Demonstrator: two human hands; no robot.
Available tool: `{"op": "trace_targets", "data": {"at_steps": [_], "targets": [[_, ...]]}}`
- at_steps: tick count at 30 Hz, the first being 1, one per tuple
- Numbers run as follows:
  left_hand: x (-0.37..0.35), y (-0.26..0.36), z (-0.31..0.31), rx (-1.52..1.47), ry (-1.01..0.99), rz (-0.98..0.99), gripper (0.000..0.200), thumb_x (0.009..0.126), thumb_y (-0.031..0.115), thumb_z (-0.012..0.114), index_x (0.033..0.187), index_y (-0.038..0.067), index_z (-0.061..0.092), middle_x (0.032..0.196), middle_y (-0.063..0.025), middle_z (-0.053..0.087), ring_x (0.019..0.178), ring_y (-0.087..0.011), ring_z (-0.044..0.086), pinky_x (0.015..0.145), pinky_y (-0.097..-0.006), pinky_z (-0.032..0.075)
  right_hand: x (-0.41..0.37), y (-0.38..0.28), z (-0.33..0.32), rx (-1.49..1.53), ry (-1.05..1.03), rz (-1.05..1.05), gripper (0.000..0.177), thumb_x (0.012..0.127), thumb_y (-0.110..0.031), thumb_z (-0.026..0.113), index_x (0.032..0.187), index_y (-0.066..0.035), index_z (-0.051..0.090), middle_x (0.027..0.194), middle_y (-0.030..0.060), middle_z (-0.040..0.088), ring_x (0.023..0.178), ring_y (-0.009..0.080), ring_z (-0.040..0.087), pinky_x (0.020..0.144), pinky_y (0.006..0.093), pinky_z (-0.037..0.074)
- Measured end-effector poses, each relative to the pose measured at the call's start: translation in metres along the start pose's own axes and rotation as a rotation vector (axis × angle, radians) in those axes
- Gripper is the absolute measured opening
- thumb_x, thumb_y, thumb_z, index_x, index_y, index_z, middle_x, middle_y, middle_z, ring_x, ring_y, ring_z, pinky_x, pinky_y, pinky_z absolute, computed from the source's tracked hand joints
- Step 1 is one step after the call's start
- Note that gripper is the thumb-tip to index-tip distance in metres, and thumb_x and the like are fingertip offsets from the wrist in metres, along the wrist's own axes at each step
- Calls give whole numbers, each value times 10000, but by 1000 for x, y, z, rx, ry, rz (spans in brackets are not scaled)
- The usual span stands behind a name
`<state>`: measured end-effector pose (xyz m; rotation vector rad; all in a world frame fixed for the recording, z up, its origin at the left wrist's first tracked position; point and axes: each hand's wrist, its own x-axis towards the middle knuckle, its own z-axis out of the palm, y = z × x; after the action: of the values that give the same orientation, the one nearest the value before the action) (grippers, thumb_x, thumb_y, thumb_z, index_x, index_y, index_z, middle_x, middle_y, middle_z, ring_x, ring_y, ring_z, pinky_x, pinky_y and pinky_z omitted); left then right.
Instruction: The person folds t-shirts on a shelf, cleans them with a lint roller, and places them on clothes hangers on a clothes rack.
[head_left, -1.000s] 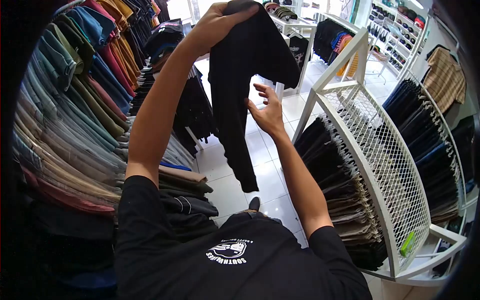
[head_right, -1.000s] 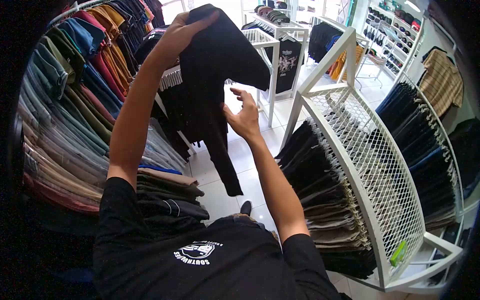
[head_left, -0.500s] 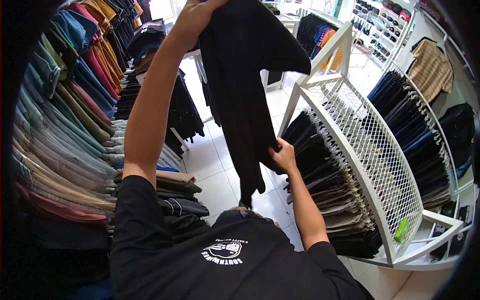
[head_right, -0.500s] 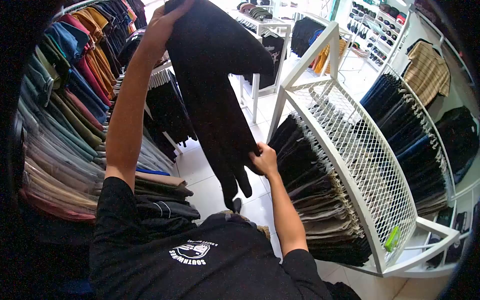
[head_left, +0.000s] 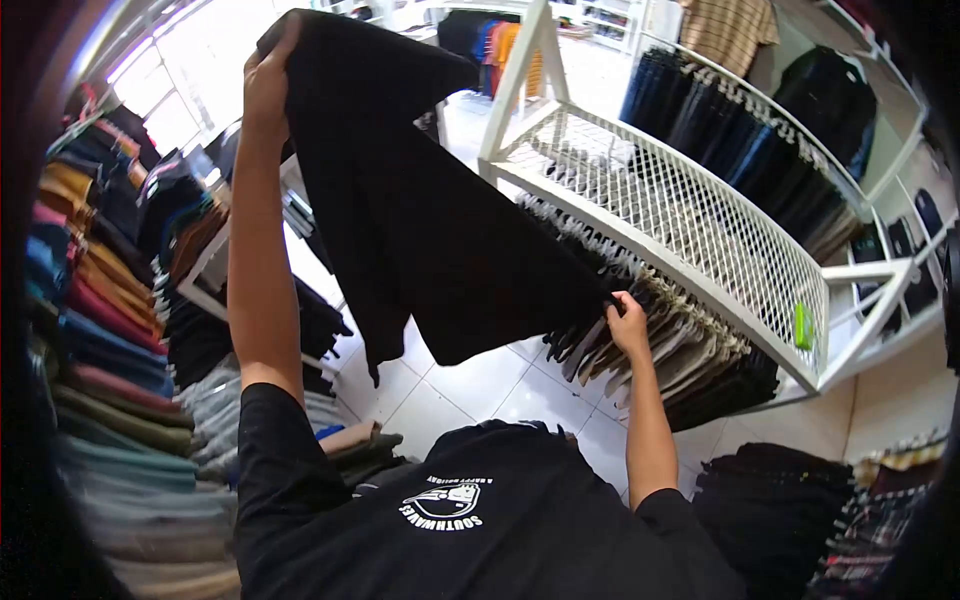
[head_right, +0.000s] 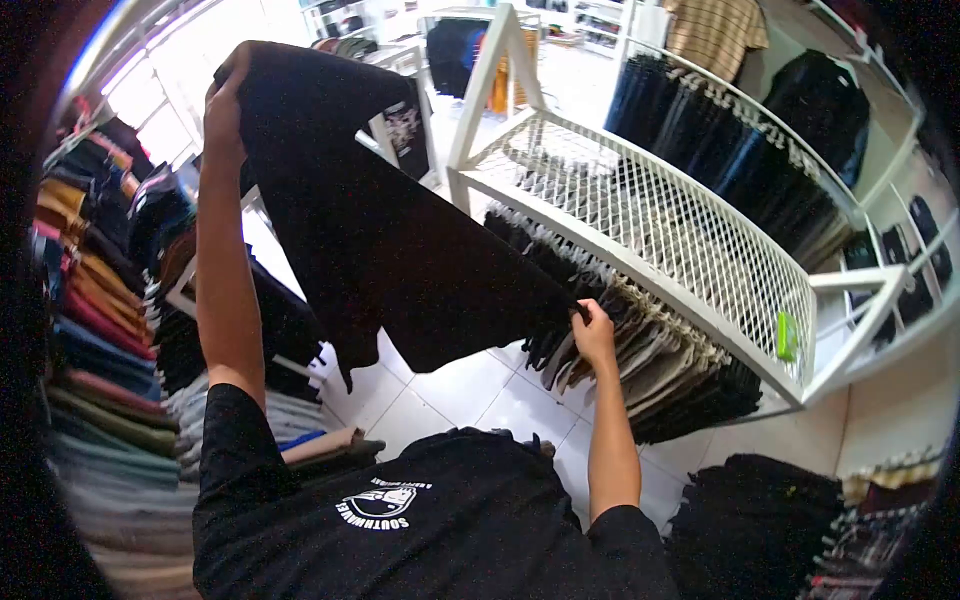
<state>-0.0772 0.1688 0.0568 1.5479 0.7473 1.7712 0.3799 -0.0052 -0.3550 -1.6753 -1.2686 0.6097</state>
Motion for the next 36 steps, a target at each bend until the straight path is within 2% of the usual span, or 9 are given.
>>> {"op": "trace_targets", "data": {"at_steps": [4, 8, 12, 15, 23, 28, 32, 34, 36], "targets": [[26, -36, -23, -29, -19, -11, 357, 981, 317, 700, 1132, -7, 715, 1014, -97, 750, 885, -198, 727, 820, -295, 577, -20, 15, -47, 329, 175, -26, 161, 950, -65, 714, 1099, -10, 694, 863, -30, 673, 749, 40, 571, 681, 209, 452], [52, -101, -32, 48, -41, -127, 382, 987, 331, 691, 1143, -17, 698, 1002, -93, 741, 896, -178, 717, 813, -286, 565, -72, -41, -116, 686, 559, 20, 131, 990, -101, 679, 1103, -43, 712, 956, -36, 700, 802, 56, 617, 718, 219, 491], [35, -133, 1, 69, -107, -166, 367, 986, 337, 696, 1079, -18, 712, 960, -78, 740, 805, -156, 710, 722, -271, 563, -89, -91, -165, 713, 725, -149, 168, 1010, -171, 673, 1148, -76, 677, 1036, -57, 666, 894, 35, 579, 769, 210, 438], [30, -158, 31, -115, -185, -324, 346, 975, 337, 719, 1025, -5, 733, 919, -63, 743, 748, -135, 703, 673, -246, 552, -97, -107, -208, 563, 874, -151, 198, 1035, -263, 644, 1124, -86, 652, 989, -71, 615, 897, 39, 528, 789, 205, 392], [8, -193, 117, -224, -230, -264, 303, 969, 291, 736, 1071, 7, 757, 907, -29, 748, 749, -91, 686, 678, -223, 541, -94, -119, -278, 147, 1171, -302, 269, 1079, -258, 565, 1137, -4, 631, 1040, 6, 613, 973, 86, 528, 895, 249, 421], [7, -185, 155, -307, -124, -113, 305, 984, 265, 718, 1116, -9, 749, 953, -41, 751, 789, -89, 677, 720, -222, 538, -86, -108, -304, 42, 1239, -336, 258, 1073, -241, 575, 1114, 8, 627, 1012, 10, 627, 956, 82, 550, 875, 251, 430], [3, -175, 177, -145, 52, 144, 284, 1005, 209, 687, 1152, -29, 738, 993, -54, 750, 873, -79, 651, 807, -236, 515, -73, -101, -330, 45, 1223, -417, 245, 1068, -238, 583, 1082, 3, 624, 980, 7, 621, 940, 77, 546, 856, 249, 430], [4, -167, 191, -100, 117, 130, 267, 1006, 181, 678, 1155, -32, 738, 992, -64, 754, 884, -94, 655, 830, -247, 515, -67, -112, -339, -5, 1273, -407, 236, 1063, -235, 591, 1059, 0, 620, 961, 4, 613, 936, 80, 542, 847, 249, 427], [17, -168, 206, 77, 205, 344, 258, 1004, 168, 677, 1150, -35, 739, 1014, -97, 760, 898, -125, 667, 854, -268, 521, -58, -120, -356, -11, 1277, -427, 243, 1059, -235, 600, 1089, 5, 632, 984, 19, 634, 937, 94, 551, 861, 249, 429]]}}
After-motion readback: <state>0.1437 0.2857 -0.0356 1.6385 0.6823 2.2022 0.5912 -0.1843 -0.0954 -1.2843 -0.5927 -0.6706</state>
